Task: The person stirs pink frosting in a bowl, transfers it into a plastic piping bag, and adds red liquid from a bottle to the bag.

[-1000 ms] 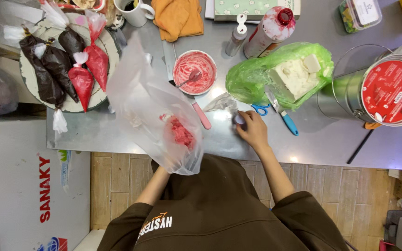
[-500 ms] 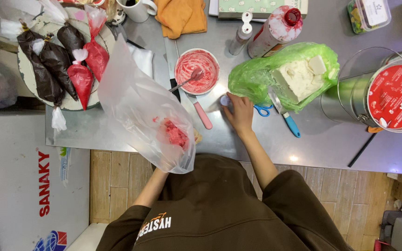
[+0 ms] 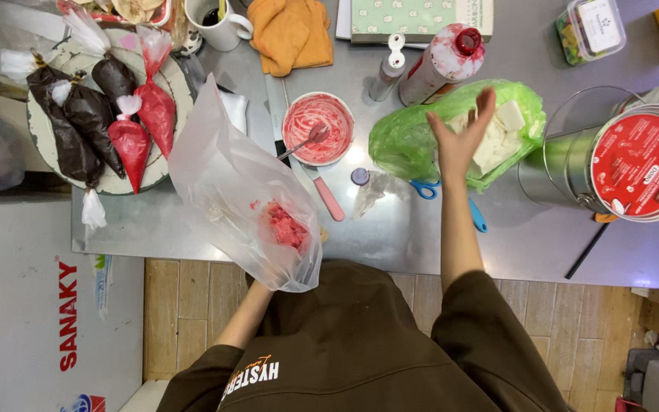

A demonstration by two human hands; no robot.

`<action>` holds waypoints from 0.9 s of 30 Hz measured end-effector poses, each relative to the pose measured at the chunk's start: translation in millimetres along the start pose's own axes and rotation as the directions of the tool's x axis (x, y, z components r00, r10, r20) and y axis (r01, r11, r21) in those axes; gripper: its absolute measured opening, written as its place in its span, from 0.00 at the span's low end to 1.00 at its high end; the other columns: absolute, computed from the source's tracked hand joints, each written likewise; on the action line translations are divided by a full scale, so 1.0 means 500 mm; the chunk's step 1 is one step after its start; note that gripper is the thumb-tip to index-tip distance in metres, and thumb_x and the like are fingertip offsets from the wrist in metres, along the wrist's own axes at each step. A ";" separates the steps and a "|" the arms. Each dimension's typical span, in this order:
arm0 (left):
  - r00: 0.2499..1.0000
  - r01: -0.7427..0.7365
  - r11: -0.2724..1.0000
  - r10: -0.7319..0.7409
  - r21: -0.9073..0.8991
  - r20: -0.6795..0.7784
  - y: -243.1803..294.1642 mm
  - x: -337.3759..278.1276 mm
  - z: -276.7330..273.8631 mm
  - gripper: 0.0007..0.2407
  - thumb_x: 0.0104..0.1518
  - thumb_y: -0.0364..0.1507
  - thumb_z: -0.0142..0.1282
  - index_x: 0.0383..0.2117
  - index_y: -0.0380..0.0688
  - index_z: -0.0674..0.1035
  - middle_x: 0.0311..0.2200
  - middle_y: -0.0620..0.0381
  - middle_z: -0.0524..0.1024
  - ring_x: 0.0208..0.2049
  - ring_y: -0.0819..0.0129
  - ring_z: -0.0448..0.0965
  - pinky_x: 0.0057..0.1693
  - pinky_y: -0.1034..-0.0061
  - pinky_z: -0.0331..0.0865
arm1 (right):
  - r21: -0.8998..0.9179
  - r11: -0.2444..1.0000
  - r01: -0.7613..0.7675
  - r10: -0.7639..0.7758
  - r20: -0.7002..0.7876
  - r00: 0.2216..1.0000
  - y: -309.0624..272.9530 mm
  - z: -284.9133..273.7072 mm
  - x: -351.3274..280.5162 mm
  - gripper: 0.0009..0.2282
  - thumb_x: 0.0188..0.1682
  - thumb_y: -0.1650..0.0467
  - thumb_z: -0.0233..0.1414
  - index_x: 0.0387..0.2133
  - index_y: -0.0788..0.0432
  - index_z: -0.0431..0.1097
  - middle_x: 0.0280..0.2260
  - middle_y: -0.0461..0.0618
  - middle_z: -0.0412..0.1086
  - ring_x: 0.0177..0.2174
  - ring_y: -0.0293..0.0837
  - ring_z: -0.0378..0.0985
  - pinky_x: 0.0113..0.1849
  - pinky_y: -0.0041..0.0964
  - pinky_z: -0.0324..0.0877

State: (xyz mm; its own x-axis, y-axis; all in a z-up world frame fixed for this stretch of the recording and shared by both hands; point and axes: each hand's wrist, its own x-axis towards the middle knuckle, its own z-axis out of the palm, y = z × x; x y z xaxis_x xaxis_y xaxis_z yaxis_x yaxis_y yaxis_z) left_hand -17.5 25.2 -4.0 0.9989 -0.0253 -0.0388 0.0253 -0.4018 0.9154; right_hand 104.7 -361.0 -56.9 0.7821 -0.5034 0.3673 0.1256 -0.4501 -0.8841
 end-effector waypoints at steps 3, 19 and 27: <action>1.000 -0.014 1.000 0.014 0.001 0.010 -0.001 0.006 0.012 0.27 0.39 0.31 0.75 0.46 0.40 0.73 0.39 0.49 0.79 0.39 0.60 0.82 0.46 0.66 0.76 | 0.033 0.998 0.061 -0.061 0.003 0.998 0.064 0.063 0.089 0.52 0.38 0.73 0.77 0.69 0.67 0.40 0.67 0.66 0.48 0.66 0.59 0.50 0.65 0.50 0.47; 0.992 -0.126 0.992 0.125 -0.029 -0.029 0.007 0.037 0.069 0.27 0.37 0.30 0.76 0.45 0.40 0.74 0.38 0.50 0.80 0.38 0.60 0.82 0.45 0.66 0.76 | -0.207 0.562 0.801 -0.797 0.124 0.591 -0.295 -0.101 0.135 0.31 0.48 0.67 0.67 0.61 0.54 0.56 0.56 0.58 0.60 0.60 0.59 0.63 0.66 0.66 0.51; 0.964 -0.262 0.956 0.254 -0.130 -0.072 0.098 0.054 0.076 0.26 0.42 0.25 0.74 0.49 0.40 0.75 0.43 0.49 0.80 0.41 0.59 0.83 0.45 0.69 0.77 | -0.385 0.161 0.909 -0.849 0.415 0.326 -0.466 -0.215 0.139 0.20 0.53 0.62 0.64 0.53 0.50 0.64 0.53 0.55 0.64 0.57 0.59 0.67 0.61 0.77 0.48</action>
State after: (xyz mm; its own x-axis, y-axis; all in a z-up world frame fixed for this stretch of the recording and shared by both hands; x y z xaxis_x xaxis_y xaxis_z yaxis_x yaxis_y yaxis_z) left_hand 9.5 -30.0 24.3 0.9726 -0.0603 0.2245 -0.2324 -0.2588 0.9376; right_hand 64.3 -370.4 205.7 0.4017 0.5241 0.7510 0.4956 -0.8140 0.3029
